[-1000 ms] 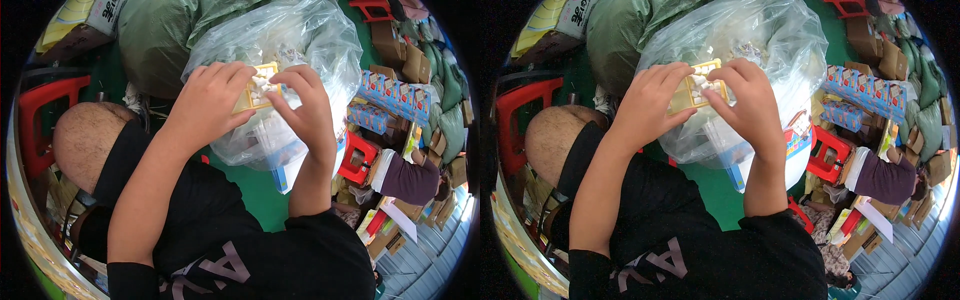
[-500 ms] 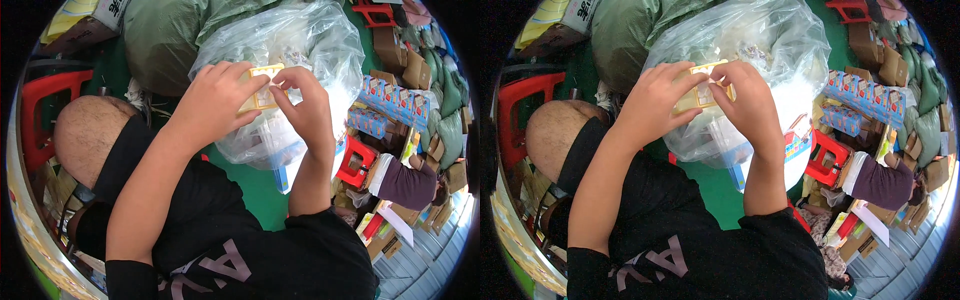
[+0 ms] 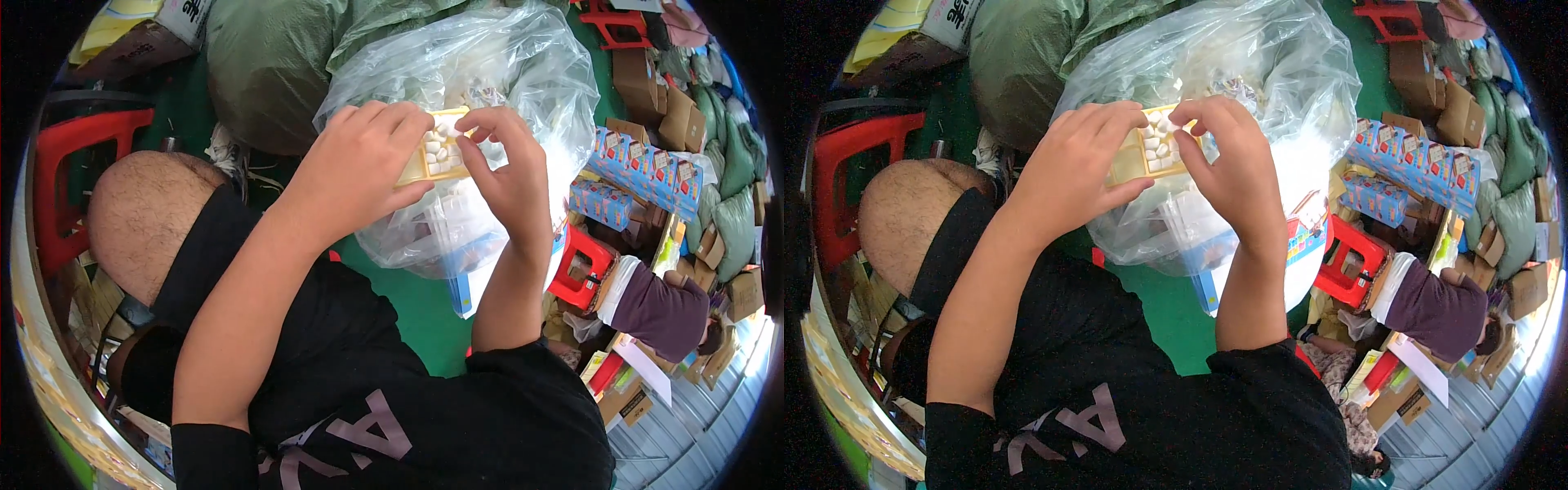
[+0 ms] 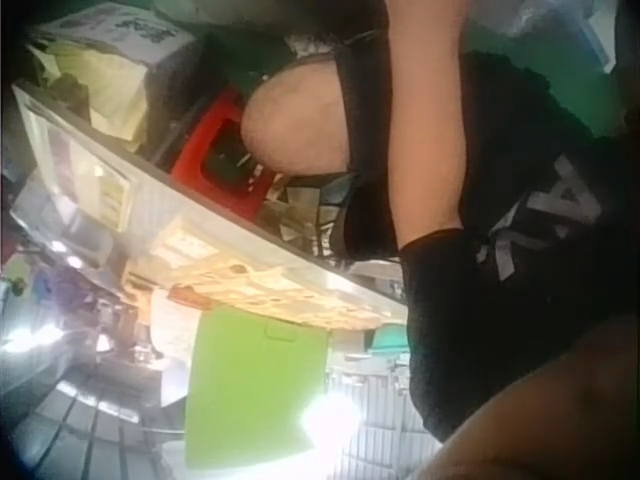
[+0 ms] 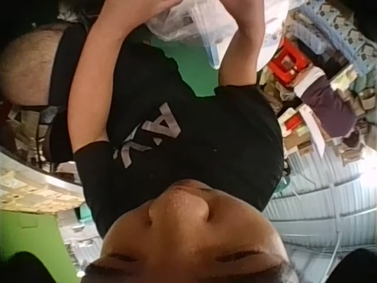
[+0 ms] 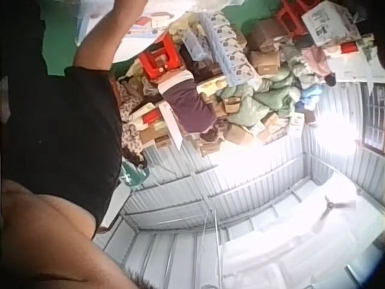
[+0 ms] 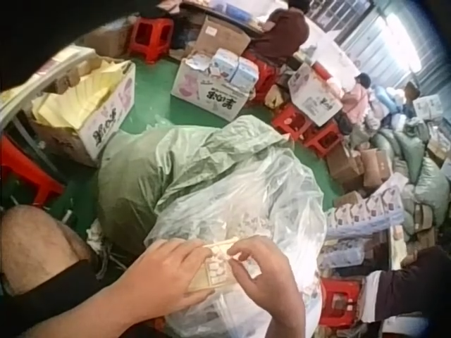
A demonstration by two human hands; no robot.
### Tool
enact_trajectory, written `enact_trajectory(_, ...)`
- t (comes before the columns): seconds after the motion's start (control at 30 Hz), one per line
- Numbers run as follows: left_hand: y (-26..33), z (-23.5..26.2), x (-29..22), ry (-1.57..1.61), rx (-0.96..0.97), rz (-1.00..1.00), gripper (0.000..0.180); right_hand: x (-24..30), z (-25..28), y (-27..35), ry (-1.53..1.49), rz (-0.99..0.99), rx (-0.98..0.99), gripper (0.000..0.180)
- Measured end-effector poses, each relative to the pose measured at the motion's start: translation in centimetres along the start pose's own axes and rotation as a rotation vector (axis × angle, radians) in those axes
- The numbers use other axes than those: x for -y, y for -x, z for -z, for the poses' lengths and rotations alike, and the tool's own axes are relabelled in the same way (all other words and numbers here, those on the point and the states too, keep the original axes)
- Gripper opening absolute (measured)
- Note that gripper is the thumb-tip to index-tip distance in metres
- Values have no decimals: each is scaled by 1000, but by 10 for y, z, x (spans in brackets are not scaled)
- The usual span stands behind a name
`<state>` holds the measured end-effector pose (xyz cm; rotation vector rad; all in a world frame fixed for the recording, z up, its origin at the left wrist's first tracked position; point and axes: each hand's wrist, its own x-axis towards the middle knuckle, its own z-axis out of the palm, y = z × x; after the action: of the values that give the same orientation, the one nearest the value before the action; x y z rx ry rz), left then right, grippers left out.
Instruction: Pack small white items into partitioned yellow plastic trays.
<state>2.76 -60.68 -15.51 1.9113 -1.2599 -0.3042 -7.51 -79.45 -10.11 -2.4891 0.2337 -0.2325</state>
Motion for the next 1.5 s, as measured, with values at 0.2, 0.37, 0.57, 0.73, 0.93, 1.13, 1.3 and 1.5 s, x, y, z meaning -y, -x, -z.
enact_trajectory(0.2, 0, -3, 2, -88, -94, -82, 59, -1, -2, -1, 96, 62, 53, 16)
enact_trajectory(0.37, -2, 0, 1, -97, -56, -71, 60, -2, 1, -2, 138, 38, 53, 14)
enact_trajectory(0.57, 0, 1, 2, -121, -34, -84, 65, -5, -6, -3, 141, 69, 25, 12)
enact_trajectory(0.73, -1, 3, 0, -144, -22, -112, 69, -1, -5, -1, 143, 56, 14, 11)
enact_trajectory(0.93, 2, 1, -1, -89, 60, -83, 74, -4, -16, 6, 54, 1, -6, 14)
enact_trajectory(1.13, -4, 7, -3, -119, 74, -83, 80, -9, -18, 7, 28, -36, -95, 15)
enact_trajectory(1.3, -4, 8, -3, -142, 44, -77, 84, -10, -16, 10, -83, -266, -266, 20)
enact_trajectory(1.5, 4, 6, -4, -126, 41, -58, 82, -14, -28, 23, -546, -526, -31, 26)
